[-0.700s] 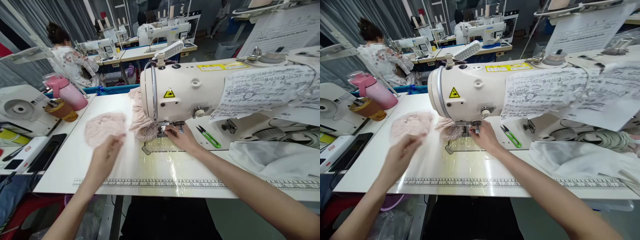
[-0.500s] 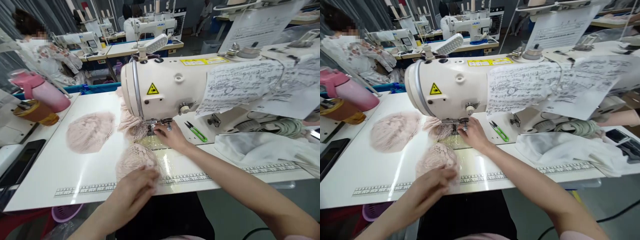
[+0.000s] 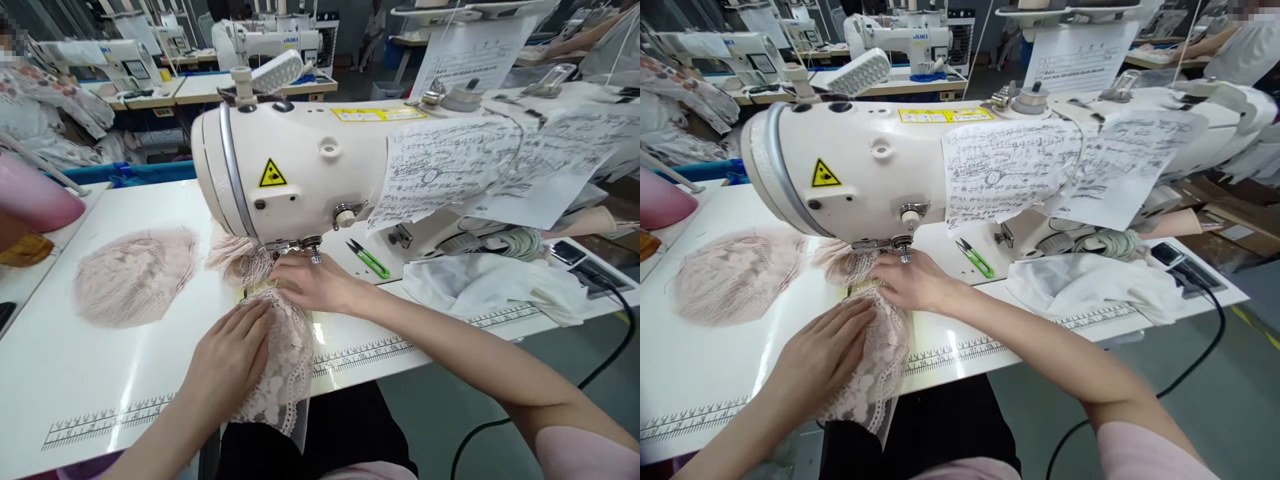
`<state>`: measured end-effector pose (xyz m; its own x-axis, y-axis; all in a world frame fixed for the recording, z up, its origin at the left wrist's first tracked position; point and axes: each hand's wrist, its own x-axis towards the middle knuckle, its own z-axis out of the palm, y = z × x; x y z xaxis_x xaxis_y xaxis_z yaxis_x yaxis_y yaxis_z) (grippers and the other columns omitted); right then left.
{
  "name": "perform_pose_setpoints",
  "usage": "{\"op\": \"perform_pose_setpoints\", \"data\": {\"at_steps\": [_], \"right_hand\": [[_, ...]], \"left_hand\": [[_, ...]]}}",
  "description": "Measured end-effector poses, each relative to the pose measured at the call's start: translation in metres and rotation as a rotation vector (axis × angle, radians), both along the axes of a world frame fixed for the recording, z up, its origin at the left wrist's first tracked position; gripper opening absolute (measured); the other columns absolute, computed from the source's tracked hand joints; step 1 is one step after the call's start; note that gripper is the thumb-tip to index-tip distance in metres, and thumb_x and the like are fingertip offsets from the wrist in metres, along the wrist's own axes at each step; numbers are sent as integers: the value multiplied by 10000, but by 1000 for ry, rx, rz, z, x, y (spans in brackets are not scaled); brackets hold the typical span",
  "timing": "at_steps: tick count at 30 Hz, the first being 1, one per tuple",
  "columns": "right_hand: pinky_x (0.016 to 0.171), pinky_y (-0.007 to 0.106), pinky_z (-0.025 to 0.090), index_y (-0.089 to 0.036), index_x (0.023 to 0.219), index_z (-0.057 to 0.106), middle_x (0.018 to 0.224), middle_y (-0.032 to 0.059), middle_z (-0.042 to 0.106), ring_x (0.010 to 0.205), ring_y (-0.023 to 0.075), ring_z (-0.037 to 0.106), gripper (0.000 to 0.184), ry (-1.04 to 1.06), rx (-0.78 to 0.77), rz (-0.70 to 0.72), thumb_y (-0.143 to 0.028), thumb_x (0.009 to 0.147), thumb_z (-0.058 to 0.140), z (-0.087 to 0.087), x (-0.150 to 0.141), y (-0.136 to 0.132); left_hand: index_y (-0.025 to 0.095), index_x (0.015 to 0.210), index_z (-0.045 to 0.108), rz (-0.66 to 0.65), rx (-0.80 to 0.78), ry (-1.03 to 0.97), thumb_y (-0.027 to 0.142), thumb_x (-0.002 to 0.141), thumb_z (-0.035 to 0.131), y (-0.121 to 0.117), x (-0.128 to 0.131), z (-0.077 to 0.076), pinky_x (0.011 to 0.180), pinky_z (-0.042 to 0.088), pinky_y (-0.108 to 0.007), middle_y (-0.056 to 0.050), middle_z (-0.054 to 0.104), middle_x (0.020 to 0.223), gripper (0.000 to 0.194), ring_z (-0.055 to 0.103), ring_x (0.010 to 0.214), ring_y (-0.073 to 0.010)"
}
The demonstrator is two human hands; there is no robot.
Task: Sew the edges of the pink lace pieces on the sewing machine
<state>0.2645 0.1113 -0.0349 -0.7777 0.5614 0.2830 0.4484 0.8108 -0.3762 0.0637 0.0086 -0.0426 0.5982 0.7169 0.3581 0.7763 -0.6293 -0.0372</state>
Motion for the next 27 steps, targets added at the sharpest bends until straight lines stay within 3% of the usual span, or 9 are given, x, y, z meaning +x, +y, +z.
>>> {"op": "perform_pose_setpoints", "data": {"at_steps": [5, 11, 14, 18, 21, 27], "right_hand": [[753, 326, 513, -172, 1097, 621, 1127, 49, 638, 921, 164, 631, 218, -21, -57, -42, -218, 889, 576, -3, 8, 2], [886, 372, 474, -203, 1058, 644, 1178, 23, 641, 991, 164, 603, 254, 66, -54, -38, -97, 849, 546, -18, 22, 8], [923, 375, 446, -225, 1004, 670, 1137, -10, 671, 969, 150, 603, 258, 159, 54, 20, -76, 849, 527, -27, 24, 7], [958, 368, 417, -223, 906, 697, 1012, -46, 728, 990, 142, 609, 239, 175, 351, 147, -88, 892, 500, -36, 25, 4], [962, 334, 411, -227, 835, 695, 898, -76, 737, 911, 114, 618, 306, 162, 475, 117, -52, 900, 453, -37, 26, 5], [888, 305, 445, -224, 772, 685, 866, -69, 731, 810, 127, 596, 338, 131, 575, -18, -17, 863, 434, -31, 28, 5]], "left_hand": [[93, 1242, 560, 52, 50, 65, 207, 950, 438, 22, 7, -1, 793, 555, -383, -125, 655, 1192, 336, 624, 1054, -259], [86, 1287, 552, -6, 103, 210, 79, 901, 430, 21, 5, -6, 954, 480, -444, -130, 601, 1306, 405, 554, 1191, -296], [126, 1314, 539, -13, 60, 253, 60, 896, 424, 25, -4, -3, 940, 481, -453, -114, 567, 1357, 439, 550, 1204, -302], [147, 1345, 505, -118, 44, 242, 13, 893, 395, 29, -13, 2, 950, 499, -403, -94, 574, 1352, 484, 560, 1213, -258], [114, 1345, 486, -167, 37, 219, 20, 902, 369, 30, -13, 1, 935, 531, -360, -108, 582, 1340, 468, 578, 1196, -233], [88, 1325, 490, -63, -35, 154, 100, 923, 386, 32, 3, -6, 930, 552, -400, -148, 586, 1319, 416, 558, 1218, -269]]}}
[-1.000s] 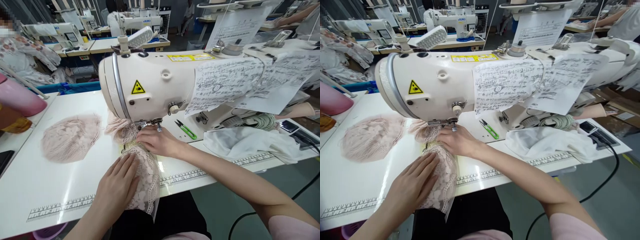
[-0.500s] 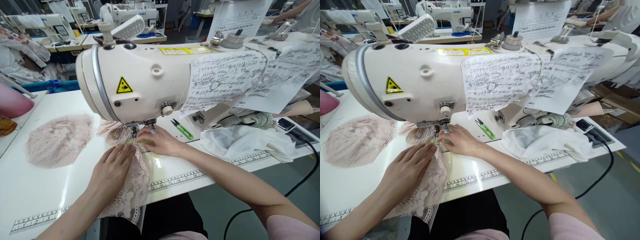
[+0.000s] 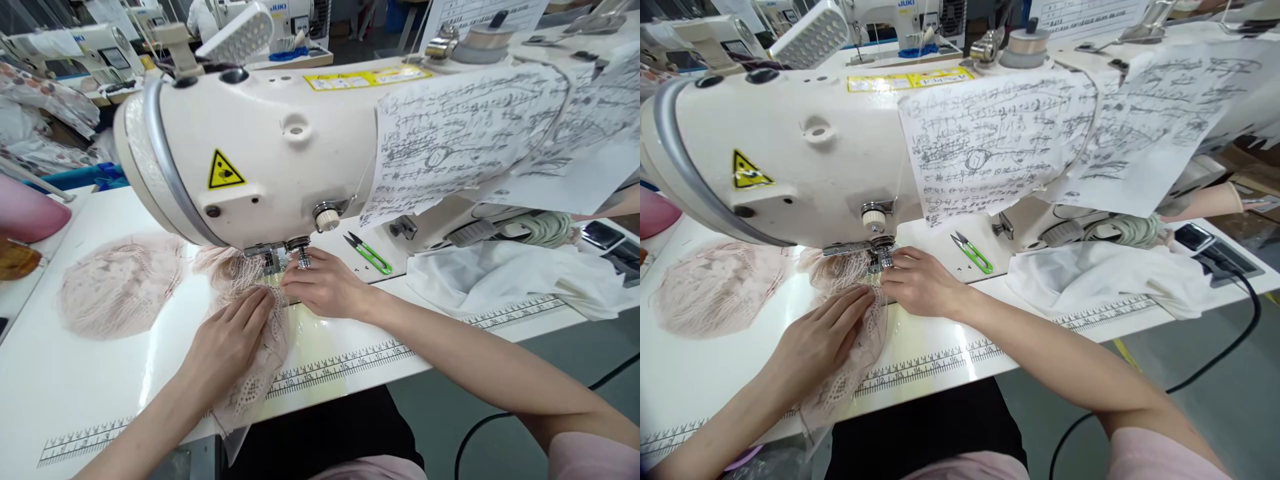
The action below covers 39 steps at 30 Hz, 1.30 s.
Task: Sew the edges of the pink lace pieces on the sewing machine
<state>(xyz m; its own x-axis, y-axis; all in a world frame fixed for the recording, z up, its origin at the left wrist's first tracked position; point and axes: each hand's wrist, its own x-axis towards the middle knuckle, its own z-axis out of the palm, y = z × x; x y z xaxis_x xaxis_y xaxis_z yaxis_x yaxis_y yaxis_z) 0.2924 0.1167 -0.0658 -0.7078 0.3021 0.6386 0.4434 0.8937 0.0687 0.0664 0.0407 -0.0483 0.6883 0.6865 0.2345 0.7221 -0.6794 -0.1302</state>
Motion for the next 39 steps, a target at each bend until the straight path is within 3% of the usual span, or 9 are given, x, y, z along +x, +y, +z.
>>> {"op": "perform_pose_setpoints", "data": {"at_steps": [8, 15, 20, 28, 39], "right_hand": [[934, 329, 443, -209, 859, 701, 928, -54, 733, 830, 121, 610, 299, -48, -52, 8, -68, 908, 441, -5, -5, 0], [945, 343, 447, -229, 941, 700, 1036, -64, 734, 878, 142, 633, 344, -72, -57, -74, -58, 917, 403, -7, -6, 3], [927, 348, 462, -198, 1015, 693, 993, 19, 740, 959, 176, 638, 270, -78, -158, -86, -111, 923, 455, -10, -8, 7], [861, 328, 494, -165, 1003, 676, 1062, -4, 725, 905, 157, 645, 219, -1, -156, -53, -101, 912, 487, -12, -12, 11], [902, 349, 484, -162, 1042, 674, 1107, 28, 713, 911, 167, 655, 233, -57, -195, -79, -92, 901, 501, -9, -12, 11]], "left_hand": [[119, 1293, 540, 10, -37, -22, 173, 958, 392, 23, -1, -1, 828, 599, -401, -150, 579, 1308, 370, 582, 1174, -283], [125, 1351, 505, -57, -22, -62, 187, 943, 424, 42, -16, -10, 951, 545, -467, -155, 537, 1377, 421, 514, 1270, -306], [158, 1373, 491, -24, -52, -110, 221, 957, 405, 52, -20, -17, 990, 521, -491, -127, 576, 1340, 429, 522, 1264, -300], [166, 1370, 495, -3, -69, -133, 208, 949, 404, 59, -21, -15, 965, 530, -463, -114, 606, 1297, 432, 594, 1151, -274], [157, 1354, 513, 6, -57, -115, 201, 953, 377, 59, -19, -14, 945, 535, -454, -121, 619, 1277, 426, 600, 1142, -275]]}}
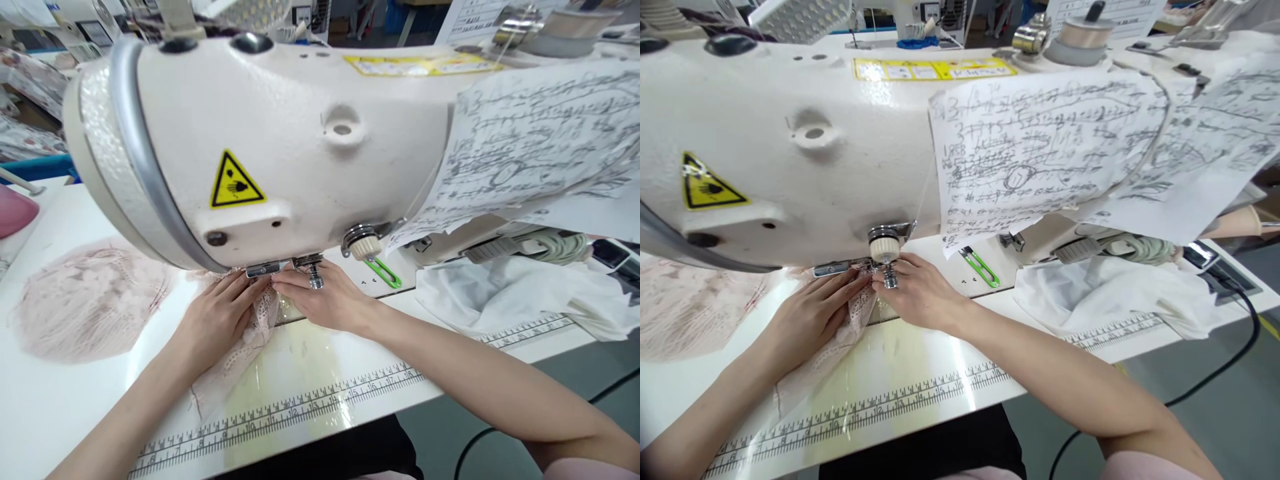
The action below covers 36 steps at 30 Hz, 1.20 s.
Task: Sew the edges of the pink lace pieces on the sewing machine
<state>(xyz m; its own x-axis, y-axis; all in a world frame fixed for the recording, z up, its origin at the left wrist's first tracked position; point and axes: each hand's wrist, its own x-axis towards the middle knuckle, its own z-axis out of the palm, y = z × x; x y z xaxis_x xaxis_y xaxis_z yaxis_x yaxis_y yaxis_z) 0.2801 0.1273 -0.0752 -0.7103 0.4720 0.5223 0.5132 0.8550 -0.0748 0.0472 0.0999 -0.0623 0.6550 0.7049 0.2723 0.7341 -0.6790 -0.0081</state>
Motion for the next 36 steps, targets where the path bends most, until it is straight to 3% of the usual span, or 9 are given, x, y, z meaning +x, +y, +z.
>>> {"op": "perform_pose_setpoints", "data": {"at_steps": [6, 19, 24, 28, 31, 33, 36], "right_hand": [[918, 332, 470, -154, 1068, 674, 965, 27, 746, 881, 167, 655, 258, -41, 53, -45, -123, 933, 457, 0, 1, -2], [918, 313, 451, -169, 1043, 678, 987, 15, 738, 884, 152, 628, 276, -48, 118, -78, -111, 922, 437, 3, 1, -4], [914, 335, 449, -168, 1029, 676, 1010, 12, 739, 889, 161, 620, 254, -40, 113, -53, -102, 909, 462, 1, 1, -6], [911, 355, 449, -175, 1024, 666, 1115, 5, 714, 922, 164, 615, 260, 5, 52, 6, -76, 899, 461, 0, 2, -8], [905, 355, 450, -185, 1000, 661, 1120, -9, 704, 965, 168, 606, 253, 35, 6, 72, -68, 890, 466, 2, 3, -9], [912, 353, 447, -184, 991, 659, 1082, -7, 704, 980, 165, 601, 252, 71, -22, 123, -61, 878, 470, 2, 3, -9], [907, 349, 445, -173, 972, 659, 1027, 18, 693, 1018, 164, 589, 230, 129, -80, 190, -69, 860, 488, 1, 0, -11]], "left_hand": [[149, 1350, 518, 14, 11, 24, 207, 960, 357, 0, 1, 0, 943, 536, -472, -131, 608, 1294, 426, 597, 1153, -284], [155, 1369, 494, 8, 17, 42, 241, 977, 354, 0, -3, -1, 978, 518, -457, -114, 579, 1341, 425, 550, 1233, -277], [158, 1387, 469, -44, 110, 60, 228, 962, 415, -7, 1, 14, 928, 529, -432, -104, 588, 1333, 433, 591, 1172, -270], [174, 1354, 502, -217, 248, 67, 156, 901, 542, -30, -15, 37, 808, 511, -367, -69, 668, 1222, 455, 661, 1012, -227], [162, 1332, 527, -331, 253, 109, 316, 884, 615, -58, -40, 43, 752, 489, -348, -69, 682, 1196, 482, 671, 947, -219], [171, 1289, 562, -313, 198, 164, 456, 884, 598, -77, -55, 39, 758, 491, -343, -67, 656, 1244, 496, 659, 995, -229], [178, 1249, 573, -197, 188, 172, 302, 901, 604, -98, -62, 28, 790, 504, -300, -45, 647, 1263, 371, 649, 1022, -204]]}}
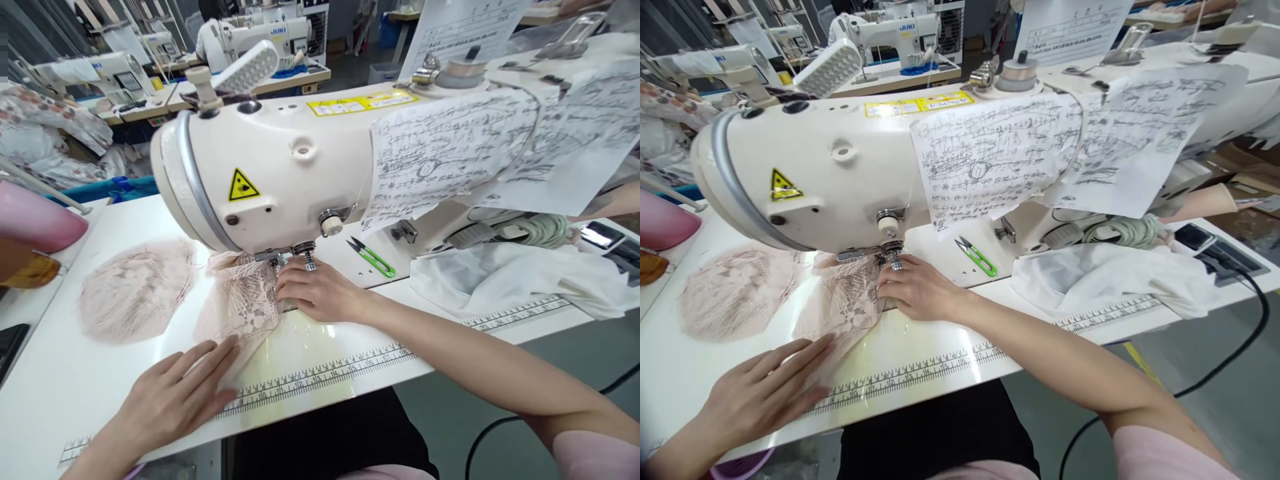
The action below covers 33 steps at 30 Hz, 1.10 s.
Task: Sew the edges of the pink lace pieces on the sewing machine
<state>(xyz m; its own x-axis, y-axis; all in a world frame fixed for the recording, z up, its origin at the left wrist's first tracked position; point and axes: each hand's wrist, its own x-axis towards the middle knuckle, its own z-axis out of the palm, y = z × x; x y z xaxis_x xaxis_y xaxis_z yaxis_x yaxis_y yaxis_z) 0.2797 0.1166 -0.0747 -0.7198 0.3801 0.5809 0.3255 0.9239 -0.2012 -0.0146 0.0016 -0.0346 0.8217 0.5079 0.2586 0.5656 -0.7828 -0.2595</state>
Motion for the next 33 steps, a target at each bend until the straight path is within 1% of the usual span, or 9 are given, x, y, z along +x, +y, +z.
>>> {"op": "perform_pose_setpoints", "data": {"at_steps": [3, 7, 10, 12, 16, 22, 26, 29, 33], "right_hand": [[871, 345, 447, -186, 931, 666, 991, 20, 681, 1064, 177, 563, 210, 20, -80, 37, -75, 832, 518, 1, -3, -2], [859, 355, 445, -190, 909, 676, 973, 24, 670, 1028, 183, 559, 125, 32, -173, 28, -135, 829, 597, 9, -5, -4], [856, 355, 445, -193, 837, 678, 902, 12, 663, 976, 177, 557, 51, 35, -218, 17, -179, 847, 630, 15, -7, -4], [865, 363, 442, -192, 800, 672, 876, 7, 661, 941, 171, 559, 60, 32, -230, 34, -185, 849, 637, 17, -9, -2], [859, 361, 440, -198, 811, 657, 913, 10, 664, 949, 163, 563, 98, 5, -243, 83, -167, 871, 586, 16, -9, 2], [747, 322, 421, -186, 1007, 613, 1034, 31, 662, 949, 171, 565, 161, -7, -26, -72, -226, 864, 549, 7, -9, -1], [729, 291, 396, -182, 915, 609, 997, 13, 674, 999, 158, 566, 114, -51, 153, -130, -162, 892, 499, 5, -13, -5], [654, 247, 364, -188, 800, 610, 852, -42, 691, 901, 110, 591, 194, -14, 206, -124, -41, 853, 495, 5, -14, -6], [622, 232, 370, -193, 769, 627, 716, -69, 675, 782, 84, 594, 273, 11, 204, -143, 33, 808, 479, 3, -15, -4]], "left_hand": [[177, 1226, 555, 189, -89, -170, 151, 944, 471, -8, 11, -1, 800, 519, -252, -57, 634, 1275, 296, 639, 1055, -178], [170, 1230, 506, 335, -265, -286, 261, 995, 360, 3, 27, 20, 628, 521, -214, -70, 674, 1156, 291, 688, 874, -142], [164, 1074, 545, 236, -217, -156, 286, 991, 351, 25, 33, 37, 455, 435, -251, -19, 685, 774, 244, 630, 569, -146], [147, 1023, 551, 135, -163, -64, 301, 975, 381, 41, 38, 41, 461, 425, -280, -26, 648, 704, 235, 606, 567, -175], [118, 1103, 570, -7, -65, 11, 72, 896, 377, 69, 51, 30, 587, 456, -301, -37, 648, 745, 287, 598, 663, -182], [171, 825, 638, -63, 47, -85, 0, 876, 405, 84, 63, 13, 573, 401, -288, 23, 568, 595, 294, 476, 541, -140], [168, 831, 654, -55, 37, -116, -19, 866, 420, 84, 62, 12, 599, 411, -304, 26, 579, 598, 301, 496, 551, -136], [175, 818, 656, -47, 38, -131, -20, 858, 423, 84, 60, 10, 655, 444, -337, 22, 621, 641, 306, 536, 574, -138], [154, 897, 665, -44, 32, -190, 57, 889, 460, 85, 61, 4, 914, 476, -458, -54, 722, 972, 227, 656, 851, -201]]}}
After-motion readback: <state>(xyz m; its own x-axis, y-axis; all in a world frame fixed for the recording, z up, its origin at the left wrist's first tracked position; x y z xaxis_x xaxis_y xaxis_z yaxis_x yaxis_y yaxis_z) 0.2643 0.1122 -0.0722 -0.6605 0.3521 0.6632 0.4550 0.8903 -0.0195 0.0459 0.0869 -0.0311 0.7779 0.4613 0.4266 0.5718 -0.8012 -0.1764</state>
